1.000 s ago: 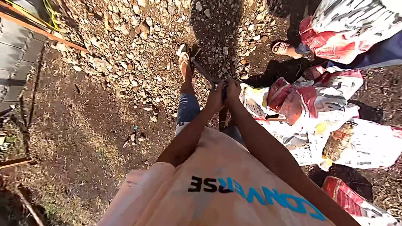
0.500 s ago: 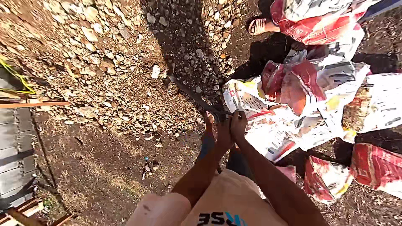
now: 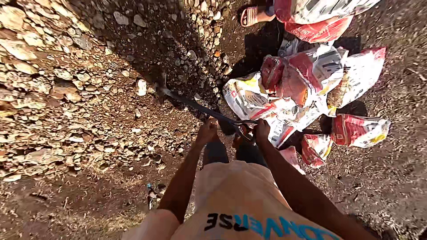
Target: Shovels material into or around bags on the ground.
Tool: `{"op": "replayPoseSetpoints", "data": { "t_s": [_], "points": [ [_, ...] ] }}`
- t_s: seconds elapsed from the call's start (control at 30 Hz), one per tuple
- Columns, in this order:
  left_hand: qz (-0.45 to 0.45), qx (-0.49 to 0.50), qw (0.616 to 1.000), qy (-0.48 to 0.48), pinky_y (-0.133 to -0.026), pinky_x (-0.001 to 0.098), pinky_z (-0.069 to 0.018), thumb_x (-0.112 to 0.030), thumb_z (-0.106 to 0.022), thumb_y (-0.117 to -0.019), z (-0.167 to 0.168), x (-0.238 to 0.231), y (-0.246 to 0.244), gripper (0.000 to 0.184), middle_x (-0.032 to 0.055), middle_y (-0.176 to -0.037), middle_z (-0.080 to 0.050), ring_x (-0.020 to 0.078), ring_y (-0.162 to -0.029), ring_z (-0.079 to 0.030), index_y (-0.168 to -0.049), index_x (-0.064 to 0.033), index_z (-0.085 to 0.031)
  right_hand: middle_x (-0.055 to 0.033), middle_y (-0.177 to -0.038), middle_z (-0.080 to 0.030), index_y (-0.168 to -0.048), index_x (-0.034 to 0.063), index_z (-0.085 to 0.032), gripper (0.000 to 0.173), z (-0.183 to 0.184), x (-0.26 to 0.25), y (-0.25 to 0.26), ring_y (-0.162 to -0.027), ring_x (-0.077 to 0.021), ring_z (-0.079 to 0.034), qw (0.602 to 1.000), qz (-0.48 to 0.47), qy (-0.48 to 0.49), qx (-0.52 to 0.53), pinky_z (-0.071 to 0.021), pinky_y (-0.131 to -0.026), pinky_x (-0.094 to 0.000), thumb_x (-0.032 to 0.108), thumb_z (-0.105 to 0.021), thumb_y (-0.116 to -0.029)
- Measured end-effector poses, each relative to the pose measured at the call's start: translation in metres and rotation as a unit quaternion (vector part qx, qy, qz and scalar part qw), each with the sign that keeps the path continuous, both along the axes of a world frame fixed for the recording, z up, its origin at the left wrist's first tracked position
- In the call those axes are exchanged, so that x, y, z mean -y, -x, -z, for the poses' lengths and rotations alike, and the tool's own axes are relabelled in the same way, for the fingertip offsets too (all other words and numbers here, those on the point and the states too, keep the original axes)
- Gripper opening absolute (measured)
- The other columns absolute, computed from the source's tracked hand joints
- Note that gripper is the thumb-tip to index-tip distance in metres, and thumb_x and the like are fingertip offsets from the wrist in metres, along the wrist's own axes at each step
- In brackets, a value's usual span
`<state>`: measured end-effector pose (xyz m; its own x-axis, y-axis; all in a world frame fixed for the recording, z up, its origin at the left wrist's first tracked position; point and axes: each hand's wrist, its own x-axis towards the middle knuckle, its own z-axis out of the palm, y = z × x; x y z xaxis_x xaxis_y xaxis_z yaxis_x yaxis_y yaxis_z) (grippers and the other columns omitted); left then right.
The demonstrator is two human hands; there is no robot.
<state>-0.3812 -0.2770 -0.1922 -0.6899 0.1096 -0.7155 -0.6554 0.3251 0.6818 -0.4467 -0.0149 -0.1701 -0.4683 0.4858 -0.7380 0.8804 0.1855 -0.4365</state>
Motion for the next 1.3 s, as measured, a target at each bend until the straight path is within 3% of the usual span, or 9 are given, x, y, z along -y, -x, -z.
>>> {"op": "replayPoseSetpoints", "data": {
  "t_s": [0.17, 0.27, 0.43, 0.53, 0.57, 0.63, 0.73, 1.0, 1.3],
  "points": [
    [0.024, 0.128, 0.974, 0.186, -0.098, 0.0659, -0.0489, -0.023, -0.056, -0.1044, 0.037, 0.139, -0.045, 0.043, 0.0287, -0.123, -0.066, 0.0462, -0.113, -0.065, -0.142, -0.0037, -0.054, -0.0157, -0.086, -0.061, -0.112, 0.0023, -0.064, 0.037, -0.008, 0.010, 0.006, -0.070, -0.0266, -0.059, 0.999, -0.004, -0.041, 0.023, -0.0522, -0.067, -0.0481, 0.033, -0.045, -0.1074],
    [-0.038, 0.160, 0.975, 0.151, -0.099, 0.0567, -0.0533, -0.018, -0.057, -0.1034, 0.063, 0.166, -0.075, 0.042, 0.0279, -0.125, -0.065, 0.0389, -0.111, -0.068, -0.140, 0.0020, -0.054, -0.0143, -0.082, -0.059, -0.109, 0.0039, -0.064, 0.039, -0.017, 0.017, 0.009, -0.066, -0.0268, -0.057, 0.998, -0.008, -0.058, 0.023, -0.0507, -0.064, -0.0494, 0.037, -0.045, -0.1072],
    [-0.141, 0.195, 0.969, 0.051, -0.094, 0.0482, -0.0560, -0.019, -0.050, -0.1072, 0.077, 0.148, -0.107, 0.041, 0.0246, -0.121, -0.067, 0.0318, -0.106, -0.069, -0.142, 0.0036, -0.050, -0.0269, -0.124, -0.063, -0.128, 0.0021, -0.064, 0.046, -0.060, 0.035, 0.023, -0.116, -0.0412, -0.061, 0.995, -0.056, -0.058, 0.062, -0.0465, -0.097, -0.0641, 0.038, -0.043, -0.1072],
    [-0.203, 0.202, 0.958, -0.013, -0.086, 0.0443, -0.0599, -0.020, -0.046, -0.1098, 0.088, 0.121, -0.114, 0.039, 0.0234, -0.118, -0.068, 0.0287, -0.098, -0.071, -0.141, 0.0018, -0.050, -0.0203, -0.116, -0.064, -0.135, 0.0037, -0.059, 0.046, -0.069, 0.039, 0.026, -0.099, -0.0315, -0.064, 0.995, -0.044, -0.047, 0.077, -0.0530, -0.086, -0.0531, 0.038, -0.043, -0.1092],
    [-0.216, 0.205, 0.954, -0.030, -0.085, 0.0442, -0.0600, -0.020, -0.046, -0.1100, 0.089, 0.113, -0.114, 0.038, 0.0233, -0.117, -0.068, 0.0287, -0.097, -0.071, -0.141, 0.0017, -0.050, -0.0184, -0.125, -0.062, -0.143, 0.0068, -0.053, 0.046, -0.077, 0.037, 0.033, -0.105, -0.0304, -0.063, 0.992, -0.027, -0.009, 0.123, -0.0510, -0.095, -0.0517, 0.038, -0.042, -0.1107],
    [-0.243, 0.203, 0.947, -0.051, -0.083, 0.0438, -0.0604, -0.020, -0.047, -0.1101, 0.096, 0.101, -0.113, 0.039, 0.0227, -0.115, -0.068, 0.0285, -0.094, -0.072, -0.142, 0.0012, -0.050, -0.0190, -0.102, -0.064, -0.129, 0.0028, -0.061, 0.048, -0.047, 0.028, 0.019, -0.081, -0.0293, -0.062, 0.998, -0.027, -0.043, 0.038, -0.0532, -0.074, -0.0511, 0.042, -0.046, -0.1070],
    [-0.304, 0.203, 0.928, -0.073, -0.082, 0.0430, -0.0606, -0.021, -0.047, -0.1100, 0.100, 0.091, -0.111, 0.039, 0.0232, -0.114, -0.068, 0.0279, -0.093, -0.071, -0.142, 0.0012, -0.048, -0.0187, -0.097, -0.064, -0.124, 0.0023, -0.063, 0.049, -0.036, 0.020, 0.014, -0.077, -0.0291, -0.062, 0.999, -0.017, -0.028, 0.010, -0.0536, -0.071, -0.0513, 0.045, -0.048, -0.1057],
    [-0.295, 0.216, 0.930, -0.039, -0.086, 0.0477, -0.0575, -0.025, -0.047, -0.1102, 0.096, 0.101, -0.100, 0.041, 0.0243, -0.117, -0.067, 0.0311, -0.099, -0.069, -0.142, 0.0005, -0.050, -0.0219, -0.113, -0.067, -0.135, 0.0029, -0.058, 0.053, -0.043, 0.016, -0.004, -0.099, -0.0314, -0.067, 0.999, -0.038, -0.008, -0.026, -0.0555, -0.089, -0.0501, 0.047, -0.053, -0.1055],
    [-0.320, 0.212, 0.922, -0.046, -0.094, 0.0437, -0.0551, -0.033, -0.035, -0.1130, 0.063, 0.078, -0.043, 0.049, 0.0237, -0.136, -0.060, 0.0297, -0.113, -0.067, -0.150, -0.0014, -0.040, -0.0235, -0.108, -0.068, -0.127, -0.0019, -0.060, 0.053, -0.029, 0.008, -0.009, -0.096, -0.0328, -0.068, 0.997, -0.073, -0.024, -0.009, -0.0550, -0.091, -0.0513, 0.046, -0.051, -0.1065]
  ]
}}
